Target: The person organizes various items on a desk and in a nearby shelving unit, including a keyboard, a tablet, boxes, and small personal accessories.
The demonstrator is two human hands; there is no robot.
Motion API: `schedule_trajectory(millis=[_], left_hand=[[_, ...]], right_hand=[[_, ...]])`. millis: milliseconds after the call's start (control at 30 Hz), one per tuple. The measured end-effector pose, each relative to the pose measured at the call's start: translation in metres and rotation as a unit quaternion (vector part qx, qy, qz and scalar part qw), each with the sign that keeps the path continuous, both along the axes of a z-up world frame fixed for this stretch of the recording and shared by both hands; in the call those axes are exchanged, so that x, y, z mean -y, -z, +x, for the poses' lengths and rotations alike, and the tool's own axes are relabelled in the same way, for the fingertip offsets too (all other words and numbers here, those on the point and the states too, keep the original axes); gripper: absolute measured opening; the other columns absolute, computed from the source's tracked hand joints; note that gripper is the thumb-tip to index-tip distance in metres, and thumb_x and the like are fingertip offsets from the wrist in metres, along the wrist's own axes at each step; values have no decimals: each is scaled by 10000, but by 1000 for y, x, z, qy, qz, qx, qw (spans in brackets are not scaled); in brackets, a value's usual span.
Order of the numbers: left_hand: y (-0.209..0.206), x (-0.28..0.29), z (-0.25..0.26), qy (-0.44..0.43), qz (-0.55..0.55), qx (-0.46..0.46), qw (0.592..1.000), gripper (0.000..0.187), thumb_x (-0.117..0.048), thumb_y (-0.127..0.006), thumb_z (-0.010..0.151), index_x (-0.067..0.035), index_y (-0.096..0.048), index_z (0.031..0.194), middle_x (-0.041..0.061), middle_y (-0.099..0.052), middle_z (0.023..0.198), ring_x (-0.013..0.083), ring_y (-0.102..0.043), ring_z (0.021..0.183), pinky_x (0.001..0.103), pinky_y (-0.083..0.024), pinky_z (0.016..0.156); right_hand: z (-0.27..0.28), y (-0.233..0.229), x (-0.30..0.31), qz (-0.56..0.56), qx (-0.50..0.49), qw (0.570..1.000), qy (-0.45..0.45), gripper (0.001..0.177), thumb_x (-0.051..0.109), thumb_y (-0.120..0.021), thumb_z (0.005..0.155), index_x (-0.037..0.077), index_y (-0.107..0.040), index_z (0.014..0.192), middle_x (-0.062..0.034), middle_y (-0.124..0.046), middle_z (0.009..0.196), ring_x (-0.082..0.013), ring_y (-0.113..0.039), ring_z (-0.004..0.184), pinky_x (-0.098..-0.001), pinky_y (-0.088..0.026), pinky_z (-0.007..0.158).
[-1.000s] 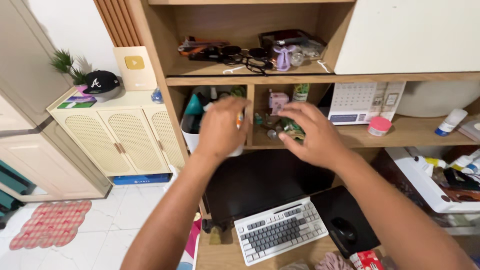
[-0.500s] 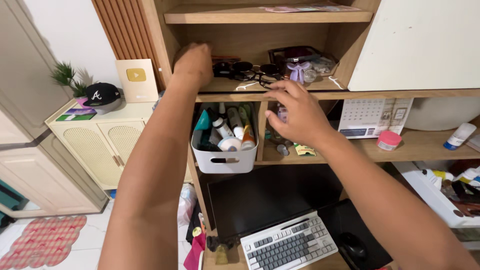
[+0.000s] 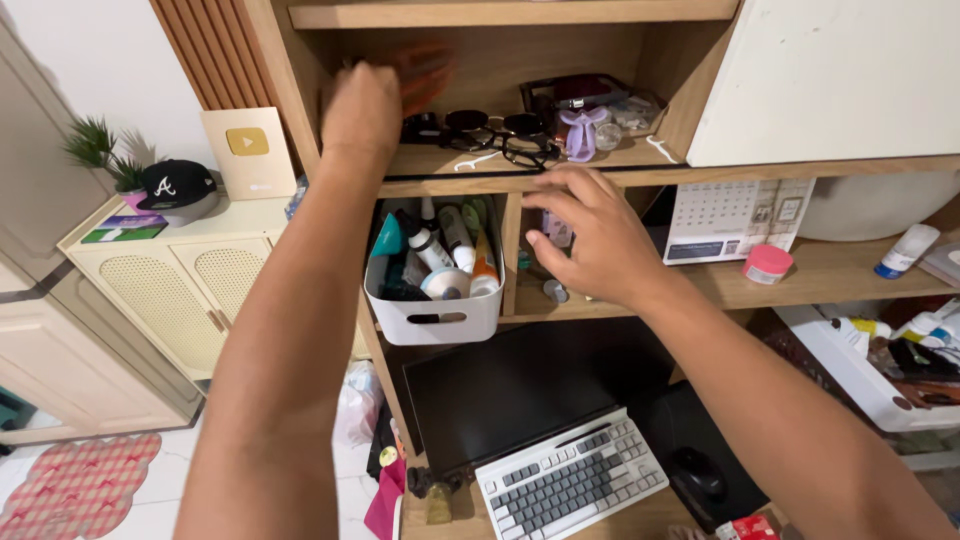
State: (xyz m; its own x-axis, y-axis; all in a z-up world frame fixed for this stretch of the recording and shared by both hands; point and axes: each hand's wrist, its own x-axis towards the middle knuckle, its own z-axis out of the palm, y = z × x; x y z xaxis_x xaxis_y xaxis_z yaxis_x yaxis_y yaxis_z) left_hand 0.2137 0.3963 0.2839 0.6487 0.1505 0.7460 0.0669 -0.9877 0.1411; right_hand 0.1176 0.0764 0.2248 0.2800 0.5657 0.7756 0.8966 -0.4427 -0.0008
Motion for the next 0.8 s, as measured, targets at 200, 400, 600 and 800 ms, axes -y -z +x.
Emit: schedule_trajectory(millis=[200, 400, 600, 800], left_hand=[[0, 22, -90, 6, 198, 138, 970, 147, -14, -623, 911, -11, -695, 1038, 189, -740, 962, 346, -738, 852, 446, -587, 663], [41, 39, -196, 84, 132, 265, 951, 283, 39, -605, 929, -16, -684, 1195, 135, -733, 1158, 341, -705, 1056, 421, -578, 888], [88, 33, -264, 77, 49, 299, 950, 280, 86, -627, 998, -11, -716, 1245, 153, -724, 1184, 332, -723, 1114, 417, -588, 989], [148, 35, -312, 134, 26, 366, 921, 160, -4, -699, 923, 23, -688, 1080, 155, -723, 1040, 339, -735, 1012, 437, -617, 917]], right_hand=[[24, -15, -24, -27, 4, 999, 29, 322, 159, -686, 947, 15, -700, 1234, -174, -596, 1352, -348, -544, 1297, -488, -444, 1047], [65, -37, -74, 5, 31, 999, 19, 335, 86, -681, 943, -39, -667, 1253, -192, -628, 1323, -371, -570, 1266, -456, -479, 1071], [87, -51, -129, -4, -15, 1000, 9, 273, 84, -728, 911, 8, -699, 1171, -199, -668, 1199, -402, -595, 1164, -473, -478, 1007], [139, -56, -166, 26, -56, 998, -23, 257, -26, -590, 896, 23, -697, 1125, -209, -712, 1152, -394, -674, 1107, -449, -549, 956]])
